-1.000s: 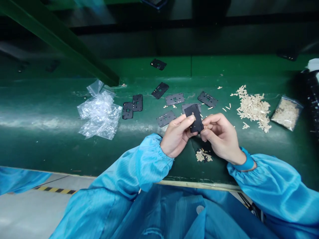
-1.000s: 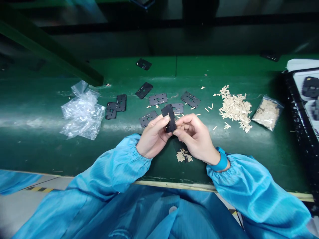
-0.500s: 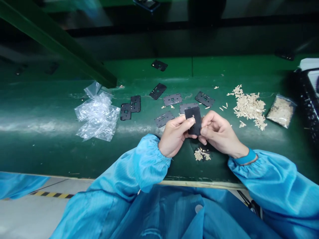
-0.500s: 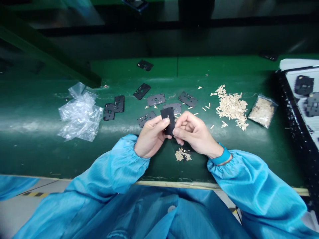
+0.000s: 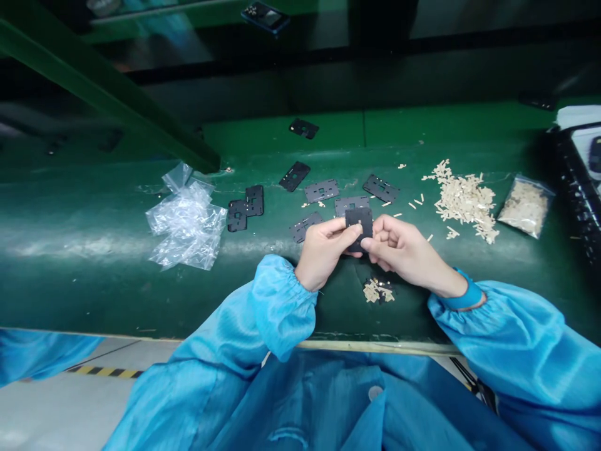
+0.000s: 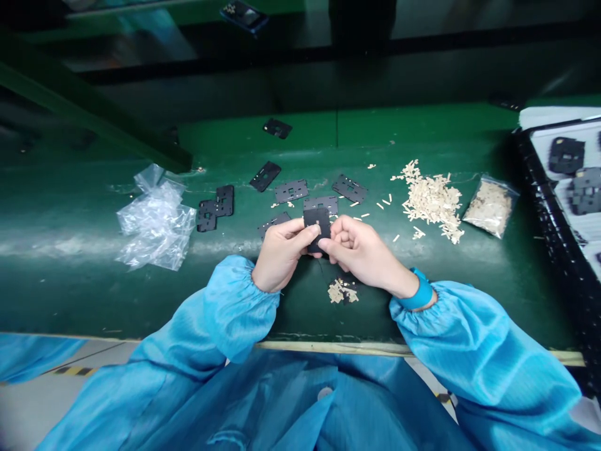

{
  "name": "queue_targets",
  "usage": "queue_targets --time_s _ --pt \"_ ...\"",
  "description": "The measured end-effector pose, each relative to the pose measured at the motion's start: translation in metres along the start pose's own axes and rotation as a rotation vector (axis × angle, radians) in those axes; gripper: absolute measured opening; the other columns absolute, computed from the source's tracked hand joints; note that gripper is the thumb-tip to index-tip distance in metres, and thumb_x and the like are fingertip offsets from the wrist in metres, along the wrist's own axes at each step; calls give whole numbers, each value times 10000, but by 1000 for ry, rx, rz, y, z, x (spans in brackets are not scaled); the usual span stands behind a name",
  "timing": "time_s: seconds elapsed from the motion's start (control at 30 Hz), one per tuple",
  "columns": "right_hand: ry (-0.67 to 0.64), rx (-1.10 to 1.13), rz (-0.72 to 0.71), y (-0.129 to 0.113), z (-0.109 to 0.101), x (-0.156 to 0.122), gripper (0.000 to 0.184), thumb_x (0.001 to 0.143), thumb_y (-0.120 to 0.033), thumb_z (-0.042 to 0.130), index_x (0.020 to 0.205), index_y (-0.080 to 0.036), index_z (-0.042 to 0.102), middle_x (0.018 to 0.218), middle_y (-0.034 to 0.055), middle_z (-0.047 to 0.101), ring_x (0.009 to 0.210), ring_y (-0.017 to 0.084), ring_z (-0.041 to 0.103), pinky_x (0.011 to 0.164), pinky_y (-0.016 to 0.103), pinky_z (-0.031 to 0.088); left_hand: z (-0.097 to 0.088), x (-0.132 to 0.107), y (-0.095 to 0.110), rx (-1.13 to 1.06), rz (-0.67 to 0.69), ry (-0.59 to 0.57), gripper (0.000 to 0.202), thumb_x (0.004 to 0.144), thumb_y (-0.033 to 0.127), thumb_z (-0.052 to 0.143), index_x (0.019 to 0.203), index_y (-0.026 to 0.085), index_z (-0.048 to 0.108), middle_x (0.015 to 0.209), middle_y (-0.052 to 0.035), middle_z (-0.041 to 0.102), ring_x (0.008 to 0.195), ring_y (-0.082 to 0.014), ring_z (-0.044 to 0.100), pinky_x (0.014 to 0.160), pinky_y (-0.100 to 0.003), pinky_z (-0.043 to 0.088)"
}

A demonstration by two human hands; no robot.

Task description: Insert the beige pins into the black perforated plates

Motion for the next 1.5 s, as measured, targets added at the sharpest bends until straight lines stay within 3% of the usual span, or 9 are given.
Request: queue_targets --time_s 0.13,0.2,0.27,0.47,0.57,0.7,0.87,1.23,1.5 --pt "88 98 27 -10 -16 5 354 842 -415 811 770 -203 537 529 -62 593 383 48 419 353 181 272 -4 5 3 5 4 -8 369 835 489 762 987 153 765 882 -41 734 654 -86 668 631 -215 611" --pt "279 221 -101 -17 -29 7 320 836 -422 813 835 -206 577 714 -19 699 465 63 526 398 195 365 -5 6 4 25 49 7 395 917 497 664 1128 172 738 1023 -73 747 713 -94 690 682 -234 616" --pt "287 194 -87 -15 -32 8 330 845 -472 792 932 -197 633 843 30 743 497 79 567 411 218 400 -4 5 5 159 115 -29 358 966 460 600 1118 164 732 1004 -78 748 727 -102 685 683 -237 595" --pt "202 -159 -38 -21 -40 -2 311 875 -468 770 858 -174 668 684 11 679 437 67 479 392 225 327 17 -16 5 992 529 -531 123 959 268 645 1005 215 747 986 -30 726 900 -150 631 839 -290 491" --pt "53 -370 13 -23 -45 -12 299 889 -470 748 840 -180 693 677 13 679 483 85 503 441 233 366 18 -21 2 1154 611 -641 138 969 294 636 1043 226 730 1045 -42 691 940 -171 595 854 -307 462" --pt "-142 -716 -70 -10 -37 -43 186 932 -392 696 917 -212 740 797 35 711 659 156 612 606 292 476 17 -21 -2 1197 649 -630 125 986 268 593 996 214 706 1000 -38 661 915 -177 565 822 -307 437" --pt "-16 -949 -169 7 -16 -79 178 954 -278 669 1121 -218 673 1050 94 671 851 214 626 749 360 510 19 -20 0 1200 649 -577 210 1024 296 514 929 192 670 932 -42 650 875 -176 553 798 -303 423" --pt "162 -841 -198 -12 -17 -55 192 951 -367 690 1069 -216 680 849 28 674 653 144 571 615 298 447 7 -8 -2 714 328 -397 75 926 256 652 957 200 691 817 14 724 723 -105 666 694 -217 497" --pt "130 -618 -47 13 -18 -48 270 965 -467 643 901 -215 715 728 6 695 597 139 551 553 281 400 3 -1 -7 500 169 -297 115 822 266 756 888 174 734 781 -19 748 710 -116 681 680 -226 533"
Point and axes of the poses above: each hand's wrist, its own x-axis towards the middle knuckle, its own z-axis out of the palm, y = z × x, the point moved 4 cm from there along x, towards the middle knuckle
